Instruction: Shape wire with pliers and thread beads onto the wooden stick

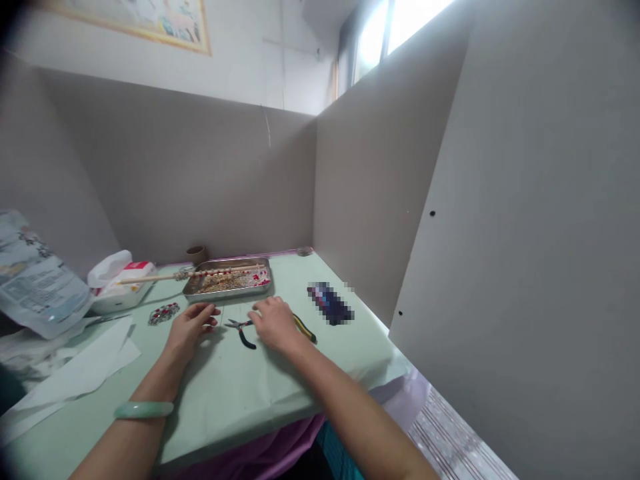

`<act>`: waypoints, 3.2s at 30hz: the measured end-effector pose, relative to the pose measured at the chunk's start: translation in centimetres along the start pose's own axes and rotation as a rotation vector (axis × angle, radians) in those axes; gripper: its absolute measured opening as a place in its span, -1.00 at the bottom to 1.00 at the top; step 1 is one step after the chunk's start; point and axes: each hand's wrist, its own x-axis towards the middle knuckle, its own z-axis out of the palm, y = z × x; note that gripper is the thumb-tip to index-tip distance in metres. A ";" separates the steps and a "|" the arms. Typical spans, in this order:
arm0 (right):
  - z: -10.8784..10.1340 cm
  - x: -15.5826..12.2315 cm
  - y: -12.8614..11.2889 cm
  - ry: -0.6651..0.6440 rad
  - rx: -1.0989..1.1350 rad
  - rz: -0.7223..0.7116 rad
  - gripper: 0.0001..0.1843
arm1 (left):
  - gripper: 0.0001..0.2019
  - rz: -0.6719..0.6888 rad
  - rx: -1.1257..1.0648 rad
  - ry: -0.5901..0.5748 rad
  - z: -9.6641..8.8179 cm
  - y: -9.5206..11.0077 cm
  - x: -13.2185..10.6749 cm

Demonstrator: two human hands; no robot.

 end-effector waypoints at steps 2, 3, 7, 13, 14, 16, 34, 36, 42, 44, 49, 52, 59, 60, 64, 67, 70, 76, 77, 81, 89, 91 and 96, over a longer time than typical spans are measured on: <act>1.2 1.1 -1.9 0.030 0.050 0.010 -0.68 | -0.59 0.026 -0.018 -0.006 0.1 0.1 -0.1; 1.9 1.5 -2.6 0.031 0.082 0.016 -0.69 | -0.58 0.036 -0.033 -0.010 0.1 0.2 -0.1; 4.1 2.1 -4.2 0.089 0.149 0.053 -0.79 | -0.53 0.049 -0.072 -0.033 0.2 0.2 0.0; 5.8 1.2 -3.9 0.208 0.164 0.096 -0.81 | -0.55 0.060 0.008 -0.102 0.6 0.1 -0.1; 5.9 1.1 -3.8 0.216 0.174 0.089 -0.80 | -0.55 0.059 0.020 -0.115 0.7 0.1 -0.2; 6.0 1.1 -3.6 0.223 0.206 0.059 -0.80 | -0.57 0.058 0.029 -0.127 0.8 0.0 -0.3; 6.3 1.0 -3.1 0.213 0.504 0.042 -0.82 | -0.67 0.044 -0.046 -0.156 0.8 -0.1 -0.5; 6.4 1.0 -3.1 0.215 0.501 0.043 -0.82 | -0.67 0.043 -0.049 -0.173 0.8 -0.1 -0.5; 6.5 1.0 -2.9 0.224 0.527 0.037 -0.81 | -0.66 0.044 -0.060 -0.171 0.6 -0.1 -0.6; 6.5 1.1 -2.9 0.226 0.532 0.048 -0.81 | -0.66 0.046 -0.066 -0.164 0.6 -0.1 -0.6; 6.3 1.1 -3.1 0.225 0.588 0.094 -0.82 | -0.65 0.031 -0.061 -0.161 0.7 -0.2 -0.6; 6.1 1.1 -3.2 0.209 0.650 0.101 -0.81 | -0.64 0.024 -0.058 -0.158 0.7 -0.2 -0.6; 6.4 1.2 -3.1 0.191 0.701 0.110 -0.81 | -0.67 0.074 -0.007 -0.134 0.7 -0.1 -0.6; 6.4 1.2 -3.0 0.202 0.703 0.127 -0.81 | -0.68 0.084 0.017 -0.132 0.7 -0.2 -0.6; 6.7 1.6 -2.4 0.272 0.719 0.226 -0.80 | -0.74 0.150 0.164 -0.083 0.9 -0.5 -0.4; 6.9 1.8 -2.2 0.313 0.683 0.289 -0.80 | -0.80 0.268 0.297 0.021 1.1 -0.4 -0.7; 6.9 1.8 -2.2 0.292 0.652 0.262 -0.79 | -0.91 0.431 0.414 0.057 1.5 0.1 -1.4; 7.3 1.8 -2.1 0.287 0.743 0.238 -0.78 | -0.83 0.801 0.909 -0.030 2.2 0.5 -2.2; 7.3 1.9 -2.0 0.285 0.760 0.248 -0.78 | -0.83 0.774 0.922 -0.046 2.2 0.4 -2.1; 7.5 2.0 -1.8 0.266 0.791 0.246 -0.76 | -0.81 0.646 0.878 -0.060 2.1 -0.3 -1.7; 7.0 1.8 -2.0 0.256 0.790 0.211 -0.75 | -0.81 0.478 0.681 -0.077 1.6 -1.3 -0.7; 7.1 1.8 -2.0 0.252 0.781 0.190 -0.76 | -0.81 0.454 0.644 -0.100 1.6 -1.4 -0.6; 6.9 1.8 -2.0 0.246 0.782 0.173 -0.77 | -0.81 0.438 0.618 -0.129 1.7 -1.4 -0.7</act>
